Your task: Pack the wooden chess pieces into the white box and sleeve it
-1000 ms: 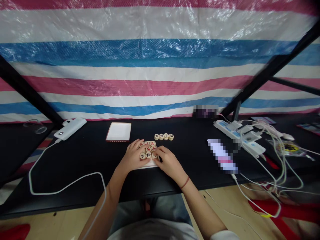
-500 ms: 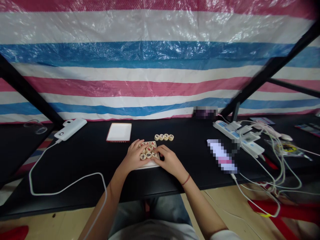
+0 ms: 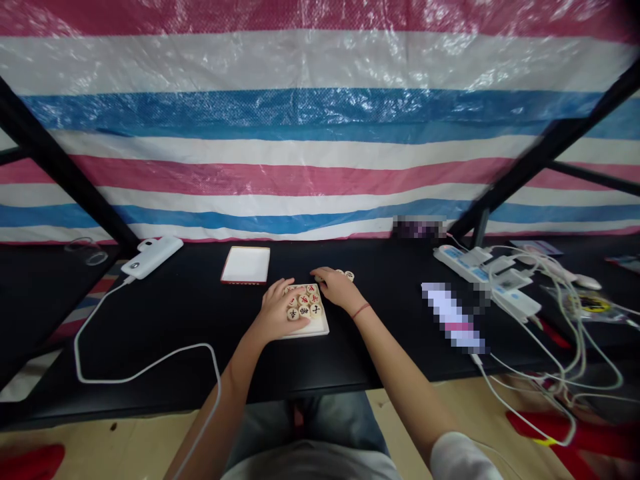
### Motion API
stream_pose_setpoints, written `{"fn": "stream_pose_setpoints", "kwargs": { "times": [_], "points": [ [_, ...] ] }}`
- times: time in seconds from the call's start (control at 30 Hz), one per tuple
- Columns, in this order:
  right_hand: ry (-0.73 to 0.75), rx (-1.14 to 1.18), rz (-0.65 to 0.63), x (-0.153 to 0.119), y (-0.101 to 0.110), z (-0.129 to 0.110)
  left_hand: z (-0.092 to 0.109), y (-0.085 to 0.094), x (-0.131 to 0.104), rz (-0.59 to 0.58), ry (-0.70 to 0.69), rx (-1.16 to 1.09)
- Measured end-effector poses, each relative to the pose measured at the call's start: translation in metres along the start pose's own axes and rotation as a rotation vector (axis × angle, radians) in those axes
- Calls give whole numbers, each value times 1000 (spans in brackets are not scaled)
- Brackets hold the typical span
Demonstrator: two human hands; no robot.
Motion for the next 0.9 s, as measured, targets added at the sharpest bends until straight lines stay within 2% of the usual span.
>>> {"fn": "stream_pose_setpoints", "kwargs": {
  "times": [0.1,0.17,0.27,0.33,0.43,0.57,0.73,0.9],
  "points": [
    [0,13,6,4,3,0,1,3,0,37,-9,-5],
    [-3,78,72,-1,10,-3,3,10,0,111,-39,-4],
    [-30,308,185,-22,19,-11,9,24,0,232,-102,-8],
    [-69,505,153,-38,18,-19,13,31,-2,270,-135,-32],
    [-96,713,34,-59,8,-32,20,37,-8,275,-162,-69],
    [-123,827,-35,-71,-1,-44,28,38,-19,239,-146,-87],
    [-94,849,-73,-74,-5,-55,34,46,-33,287,-130,-102],
    [-146,899,-31,-74,-12,-43,34,48,-45,242,-143,-73]
  ]
}}
Point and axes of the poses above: each hand's wrist, its own x-axis towards the middle knuckle, its own y-axis out of the back of the hand, z = x × y, the point moved 5 cm from there along x, towards the middle knuckle, and after that the axes turned 13 degrees about -y, right-handed, at the moved point
